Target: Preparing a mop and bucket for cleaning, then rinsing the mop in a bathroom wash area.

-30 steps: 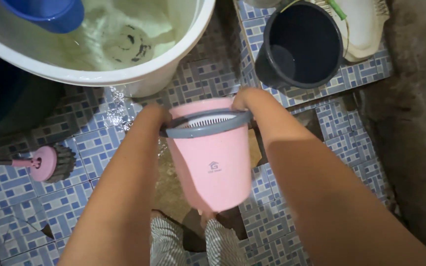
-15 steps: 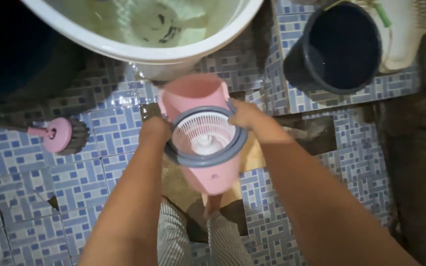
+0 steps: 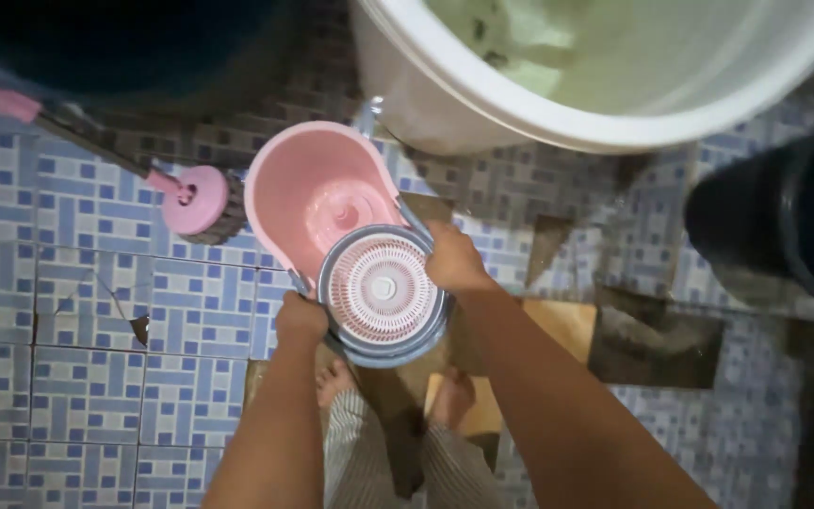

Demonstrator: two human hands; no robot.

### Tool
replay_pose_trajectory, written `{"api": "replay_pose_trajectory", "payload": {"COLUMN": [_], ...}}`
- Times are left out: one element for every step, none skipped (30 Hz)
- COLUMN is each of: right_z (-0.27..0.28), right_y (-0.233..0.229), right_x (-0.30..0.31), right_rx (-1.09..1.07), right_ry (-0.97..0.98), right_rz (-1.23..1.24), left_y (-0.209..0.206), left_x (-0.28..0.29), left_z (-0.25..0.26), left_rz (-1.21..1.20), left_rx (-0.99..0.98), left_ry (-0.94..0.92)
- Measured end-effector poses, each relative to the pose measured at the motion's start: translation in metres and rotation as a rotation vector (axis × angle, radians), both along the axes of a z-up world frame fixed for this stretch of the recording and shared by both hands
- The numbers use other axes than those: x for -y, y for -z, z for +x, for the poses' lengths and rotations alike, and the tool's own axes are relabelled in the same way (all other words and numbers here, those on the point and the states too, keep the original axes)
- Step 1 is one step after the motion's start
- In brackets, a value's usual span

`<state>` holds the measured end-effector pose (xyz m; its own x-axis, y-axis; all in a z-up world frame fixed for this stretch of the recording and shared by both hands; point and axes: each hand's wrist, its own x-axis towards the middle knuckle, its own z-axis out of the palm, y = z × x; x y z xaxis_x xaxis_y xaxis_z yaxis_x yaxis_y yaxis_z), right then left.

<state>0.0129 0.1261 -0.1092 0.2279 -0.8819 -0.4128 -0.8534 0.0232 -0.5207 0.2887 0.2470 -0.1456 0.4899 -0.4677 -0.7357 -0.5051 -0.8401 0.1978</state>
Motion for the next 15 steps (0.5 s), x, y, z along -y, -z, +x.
{"api": "replay_pose_trajectory", "payload": {"right_z": [0.018,0.032,0.046,0.061,0.076,0.094,0.109,0.12,0.13,0.128,0.125,0.122,0.122,0.124,0.126], "right_y": [-0.004,-0.008,-0.012,-0.023,-0.034,-0.044,-0.05,-0.057,-0.065,-0.048,-0.033,-0.019,-0.021,-0.025,-0.031], "right_x": [0.017,0.025,0.032,0.041,0.051,0.064,0.068,0.073,0.077,0.073,0.07,0.069,0.064,0.062,0.061], "right_rx": [0.005,0.032,0.059,0.059,-0.025,-0.109,-0.107,-0.198,-0.29,-0.299,-0.273,-0.244,-0.25,-0.252,-0.253], "right_ry": [-0.022,-0.076,-0.129,-0.146,-0.155,-0.162,-0.177,-0.159,-0.14,-0.147,-0.151,-0.153,-0.156,-0.216,-0.275], "right_rz": [-0.006,-0.024,-0.042,-0.03,0.076,0.172,0.174,0.248,0.32,0.328,0.31,0.288,0.292,0.254,0.216], "left_y": [0.001,0.002,0.003,0.011,0.018,0.026,0.052,0.077,0.102,0.098,0.092,0.086,0.082,0.075,0.067], "left_x": [0.011,0.013,0.014,0.012,0.011,0.015,0.01,0.005,0.0,0.001,0.001,0.005,0.005,0.008,0.012], "left_z": [0.007,0.01,0.013,0.016,0.018,0.024,0.032,0.038,0.042,0.039,0.035,0.034,0.028,0.025,0.021], "left_rz": [-0.006,-0.032,-0.058,-0.046,-0.098,-0.158,-0.156,-0.2,-0.244,-0.235,-0.262,-0.295,-0.291,-0.333,-0.375], "left_rx": [0.005,0.001,-0.002,-0.002,-0.017,-0.029,-0.025,-0.047,-0.069,-0.076,-0.125,-0.171,-0.176,-0.214,-0.251], "left_ry": [-0.022,-0.094,-0.166,-0.183,-0.235,-0.285,-0.3,-0.288,-0.277,-0.285,-0.301,-0.314,-0.319,-0.333,-0.345]}}
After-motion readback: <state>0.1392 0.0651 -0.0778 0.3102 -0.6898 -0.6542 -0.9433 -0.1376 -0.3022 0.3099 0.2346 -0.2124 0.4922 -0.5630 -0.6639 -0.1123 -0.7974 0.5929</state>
